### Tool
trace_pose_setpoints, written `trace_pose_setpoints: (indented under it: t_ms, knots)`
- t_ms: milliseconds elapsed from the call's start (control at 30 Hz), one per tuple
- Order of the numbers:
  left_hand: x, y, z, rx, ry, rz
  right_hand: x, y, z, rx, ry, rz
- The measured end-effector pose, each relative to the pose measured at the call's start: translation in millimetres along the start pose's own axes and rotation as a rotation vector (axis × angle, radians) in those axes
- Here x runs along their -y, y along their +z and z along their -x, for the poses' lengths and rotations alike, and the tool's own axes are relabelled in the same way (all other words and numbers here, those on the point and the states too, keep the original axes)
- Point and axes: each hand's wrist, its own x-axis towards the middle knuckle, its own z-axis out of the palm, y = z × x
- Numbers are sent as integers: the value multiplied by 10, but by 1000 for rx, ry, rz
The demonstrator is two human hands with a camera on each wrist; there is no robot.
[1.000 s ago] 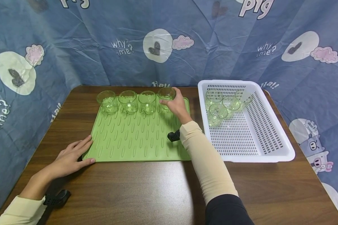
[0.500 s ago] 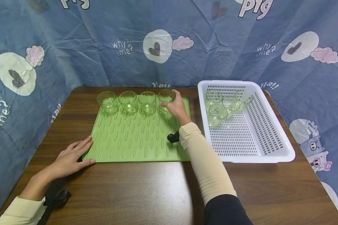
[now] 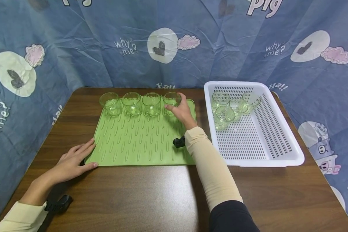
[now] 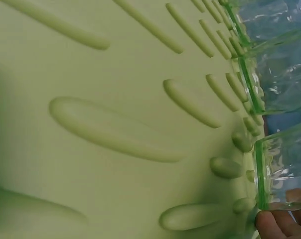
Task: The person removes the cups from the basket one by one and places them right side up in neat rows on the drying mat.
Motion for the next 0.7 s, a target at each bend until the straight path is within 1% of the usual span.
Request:
trace_pose_setpoints:
  t_ms: [300,700]
  knots:
    - [4,-3,-4,4,5,-15,-31,4,2,9,7,-24]
    - [-9,-14,7,5,2,-9,14,12,13,10,17,-20]
